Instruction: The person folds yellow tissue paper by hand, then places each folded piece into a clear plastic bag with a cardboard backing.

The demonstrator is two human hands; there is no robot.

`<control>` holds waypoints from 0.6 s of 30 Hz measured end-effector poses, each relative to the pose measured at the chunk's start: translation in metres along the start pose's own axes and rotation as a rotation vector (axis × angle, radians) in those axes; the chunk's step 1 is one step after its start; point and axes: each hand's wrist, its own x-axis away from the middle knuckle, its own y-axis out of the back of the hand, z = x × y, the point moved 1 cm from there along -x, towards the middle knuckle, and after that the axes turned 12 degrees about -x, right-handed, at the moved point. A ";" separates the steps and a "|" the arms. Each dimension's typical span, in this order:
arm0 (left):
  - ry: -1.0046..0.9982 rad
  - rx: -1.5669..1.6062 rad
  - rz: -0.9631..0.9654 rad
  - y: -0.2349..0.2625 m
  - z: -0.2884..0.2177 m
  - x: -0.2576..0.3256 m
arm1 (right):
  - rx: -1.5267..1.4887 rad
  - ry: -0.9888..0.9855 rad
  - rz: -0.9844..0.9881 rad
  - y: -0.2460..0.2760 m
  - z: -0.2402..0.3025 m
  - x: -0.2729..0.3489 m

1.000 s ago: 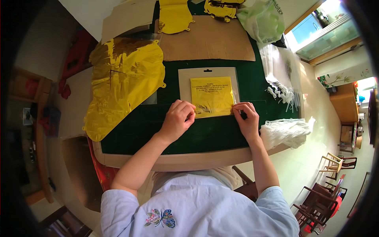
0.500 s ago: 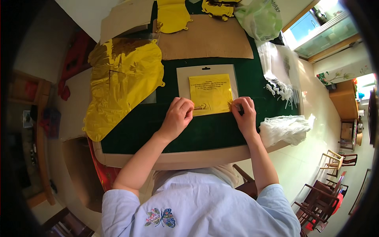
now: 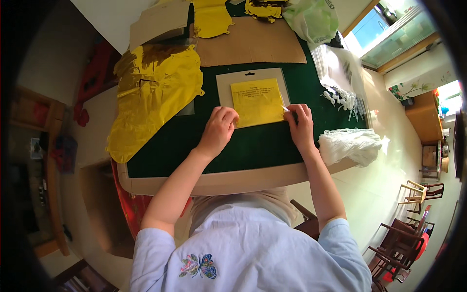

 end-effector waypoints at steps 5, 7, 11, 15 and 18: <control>-0.010 -0.034 0.003 -0.002 0.003 0.001 | 0.008 0.037 -0.023 -0.002 -0.006 0.000; -0.032 -0.116 -0.027 -0.002 0.003 0.002 | 0.010 0.029 -0.018 -0.002 -0.006 0.000; 0.006 -0.221 -0.064 0.002 0.003 0.004 | 0.114 0.045 -0.067 -0.004 -0.006 0.001; 0.044 -0.215 -0.056 0.002 0.007 0.010 | 0.194 0.035 -0.087 -0.006 -0.005 0.001; 0.044 -0.219 -0.060 0.002 0.008 0.011 | 0.173 0.000 -0.077 -0.008 -0.010 0.002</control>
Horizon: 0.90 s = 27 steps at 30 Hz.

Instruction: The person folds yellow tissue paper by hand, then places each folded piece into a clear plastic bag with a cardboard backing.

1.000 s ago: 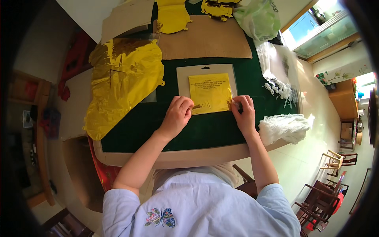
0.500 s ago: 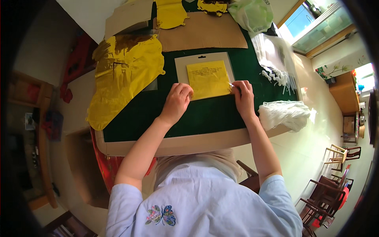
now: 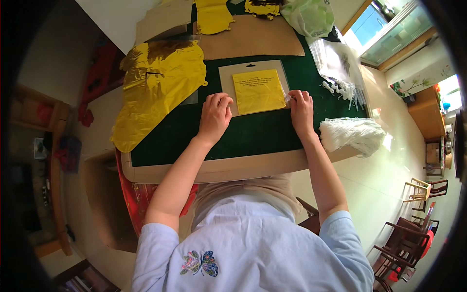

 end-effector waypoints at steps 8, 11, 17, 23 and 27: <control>0.002 -0.012 -0.011 -0.002 0.001 0.000 | 0.123 0.000 -0.037 -0.004 -0.016 -0.003; -0.005 -0.013 -0.028 -0.004 0.001 0.000 | 0.142 -0.143 -0.025 -0.007 -0.015 -0.021; 0.021 -0.046 -0.025 -0.001 0.001 0.002 | -0.100 -0.496 0.163 0.000 -0.006 -0.039; 0.066 -0.021 -0.219 0.049 0.013 -0.045 | -0.745 -0.419 0.087 0.028 0.011 -0.014; -0.126 -0.196 -0.424 0.133 -0.023 -0.095 | -0.911 -0.332 0.035 0.034 0.042 0.001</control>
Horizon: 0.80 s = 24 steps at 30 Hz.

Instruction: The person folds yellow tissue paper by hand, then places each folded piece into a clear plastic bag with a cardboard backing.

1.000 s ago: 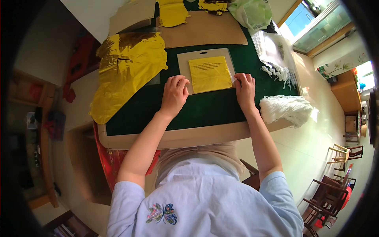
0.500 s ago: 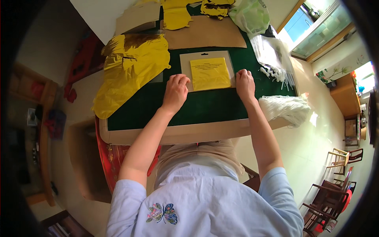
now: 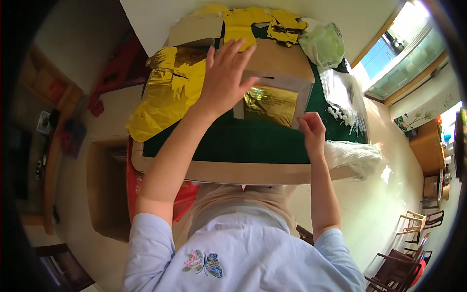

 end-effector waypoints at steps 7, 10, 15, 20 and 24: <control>-0.041 0.316 0.566 0.082 0.034 -0.026 | -0.046 0.045 0.198 -0.064 0.036 0.020; 0.044 0.193 0.457 0.162 0.075 -0.019 | 0.160 0.108 0.309 -0.068 0.033 0.022; 0.337 -0.144 0.524 0.303 0.137 0.027 | 0.181 0.006 0.193 -0.038 -0.030 0.026; 0.599 -0.376 0.696 0.348 0.188 0.132 | 0.272 -0.046 0.190 -0.036 -0.039 0.033; 0.734 -0.442 0.786 0.314 0.234 0.255 | 0.247 -0.010 0.197 -0.047 -0.038 0.031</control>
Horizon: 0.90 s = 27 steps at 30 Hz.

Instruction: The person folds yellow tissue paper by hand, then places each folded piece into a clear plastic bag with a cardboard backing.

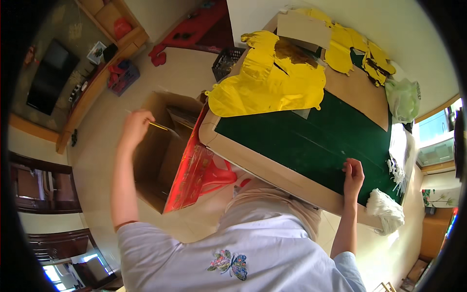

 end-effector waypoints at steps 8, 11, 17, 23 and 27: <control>-0.192 -0.155 -0.131 -0.170 -0.005 -0.023 | 0.084 -0.010 -0.024 0.004 -0.002 0.007; -0.182 -0.141 -0.093 -0.199 -0.010 -0.022 | 0.084 -0.054 -0.009 0.009 -0.003 0.008; -0.172 -0.173 -0.208 -0.248 -0.003 -0.004 | 0.114 -0.027 0.011 0.006 0.000 0.008; -0.105 -0.173 -0.169 -0.259 0.005 -0.003 | 0.121 -0.045 0.031 0.006 0.000 0.008; -0.048 -0.190 -0.227 -0.244 0.001 -0.007 | 0.146 -0.031 0.014 0.004 0.001 0.007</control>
